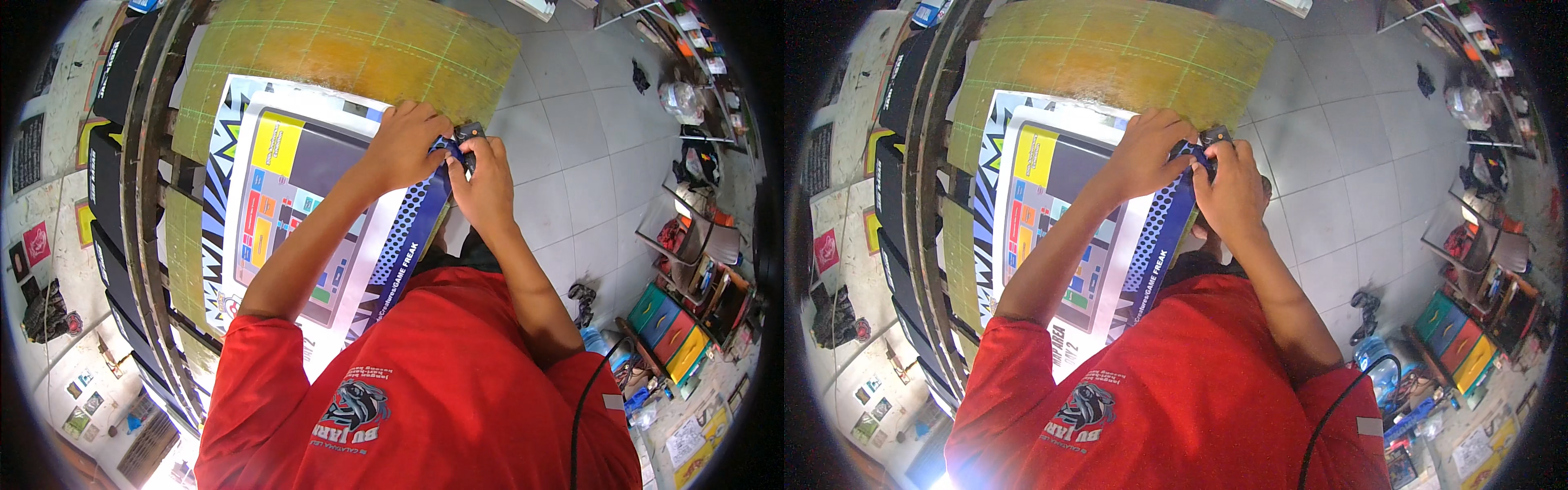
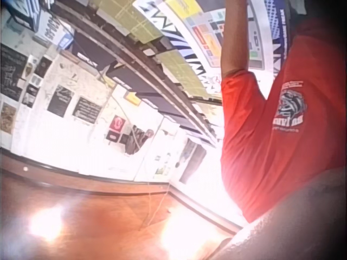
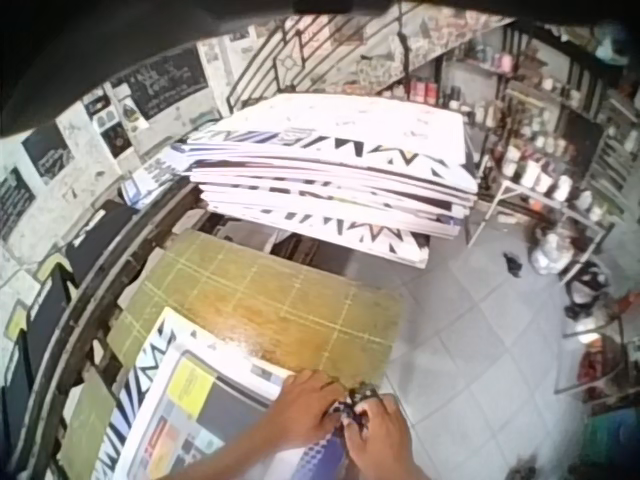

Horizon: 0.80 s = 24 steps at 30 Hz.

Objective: The person applies a white adhesive sheet to a printed sign on a workbench. They smooth the sheet with their hands and use a small black tool to press the edges. They then spray the surface with a liquid from a bottle and apply a second printed sheet, smoothing it out and trimming the edges with the tool.

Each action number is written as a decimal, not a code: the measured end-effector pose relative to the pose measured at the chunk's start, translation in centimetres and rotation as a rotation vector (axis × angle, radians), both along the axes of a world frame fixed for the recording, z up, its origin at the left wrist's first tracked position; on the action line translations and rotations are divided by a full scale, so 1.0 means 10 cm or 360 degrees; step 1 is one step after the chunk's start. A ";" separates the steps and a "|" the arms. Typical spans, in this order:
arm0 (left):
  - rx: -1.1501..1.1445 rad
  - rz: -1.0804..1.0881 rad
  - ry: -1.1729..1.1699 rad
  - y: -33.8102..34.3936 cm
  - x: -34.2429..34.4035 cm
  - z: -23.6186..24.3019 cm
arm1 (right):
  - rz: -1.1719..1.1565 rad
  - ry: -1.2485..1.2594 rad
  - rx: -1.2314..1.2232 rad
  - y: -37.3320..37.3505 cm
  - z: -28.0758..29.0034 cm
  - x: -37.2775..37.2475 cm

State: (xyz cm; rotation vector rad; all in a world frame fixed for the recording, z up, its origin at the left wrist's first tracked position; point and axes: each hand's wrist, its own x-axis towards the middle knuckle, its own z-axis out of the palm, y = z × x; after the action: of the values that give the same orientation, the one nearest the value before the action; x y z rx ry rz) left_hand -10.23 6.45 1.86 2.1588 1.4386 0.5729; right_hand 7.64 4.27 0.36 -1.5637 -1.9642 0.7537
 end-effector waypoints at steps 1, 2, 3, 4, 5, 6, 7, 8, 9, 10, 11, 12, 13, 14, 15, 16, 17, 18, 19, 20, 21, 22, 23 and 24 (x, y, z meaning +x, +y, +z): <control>-0.0015 -0.0001 0.0001 0.00 0.00 0.00 | 0.0003 -0.0013 -0.0007 0.00 0.00 0.00; -0.0030 -0.0005 0.0003 0.01 0.00 0.01 | 0.0004 -0.0026 -0.0013 0.00 0.00 0.00; -0.0046 -0.0008 0.0004 0.01 0.00 0.01 | 0.0005 -0.0039 -0.0020 0.01 0.01 0.00; -0.0061 -0.0007 0.0019 0.01 0.00 0.02 | 0.0031 -0.0126 -0.0042 0.02 0.03 0.00; -0.0074 -0.0006 0.0033 0.01 0.00 0.04 | 0.0057 -0.0212 -0.0062 0.04 0.06 -0.01; -0.0088 -0.0004 0.0048 0.01 0.00 0.05 | 0.0083 -0.0299 -0.0083 0.06 0.08 -0.02; -0.0101 0.0001 0.0048 0.00 0.00 0.05 | 0.0133 -0.0402 0.0013 0.07 0.08 -0.02; -0.0114 0.0002 0.0050 0.01 0.01 0.05 | 0.0178 -0.0504 0.0109 0.08 0.08 -0.02; -0.0128 0.0003 0.0053 0.01 0.01 0.06 | 0.0224 -0.0605 0.0204 0.10 0.08 -0.01; -0.0116 0.0002 0.0053 0.01 0.01 0.06 | 0.0265 -0.0613 0.0239 0.11 0.08 -0.01; -0.0105 -0.0002 0.0052 0.01 0.01 0.06 | 0.0304 -0.0621 0.0271 0.13 0.09 0.01; -0.0094 -0.0006 0.0052 0.01 0.01 0.06 | 0.0342 -0.0631 0.0304 0.15 0.10 0.03; -0.0077 0.0002 0.0048 0.02 0.02 0.06 | 0.0381 -0.0601 0.0298 0.18 0.11 0.05; -0.0059 0.0015 0.0045 0.02 0.02 0.04 | 0.0425 -0.0571 0.0294 0.20 0.11 0.08; -0.0042 0.0027 0.0041 0.02 0.03 0.03 | 0.0469 -0.0542 0.0290 0.22 0.10 0.10; -0.0007 0.0039 0.0004 0.02 0.03 0.00 | 0.0489 -0.0491 0.0311 0.24 0.08 0.12; 0.0025 0.0053 -0.0035 0.04 0.03 -0.03 | 0.0512 -0.0440 0.0331 0.26 0.05 0.13; 0.0057 0.0066 -0.0074 0.05 0.03 -0.05 | 0.0535 -0.0390 0.0350 0.27 0.03 0.14; 0.0049 0.0049 -0.0094 0.07 0.03 -0.07 | 0.0533 -0.0360 0.0342 0.28 0.02 0.15; 0.0035 0.0031 -0.0114 0.08 0.02 -0.07 | 0.0531 -0.0328 0.0327 0.28 0.01 0.16; 0.0021 0.0013 -0.0134 0.09 0.02 -0.07 | 0.0528 -0.0297 0.0313 0.27 0.00 0.16; 0.0040 0.0016 -0.0152 0.09 0.02 -0.09 | 0.0518 -0.0298 0.0319 0.27 -0.01 0.15; 0.0057 0.0021 -0.0170 0.08 0.03 -0.11 | 0.0508 -0.0300 0.0323 0.27 -0.02 0.14; 0.0074 0.0025 -0.0188 0.07 0.03 -0.12 | 0.0499 -0.0301 0.0327 0.26 -0.03 0.14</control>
State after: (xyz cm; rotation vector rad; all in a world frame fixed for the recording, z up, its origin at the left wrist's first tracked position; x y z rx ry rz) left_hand -9.93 7.17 0.62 2.1127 1.3927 0.7337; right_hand 9.00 6.87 0.04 -1.2614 -2.3780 0.5138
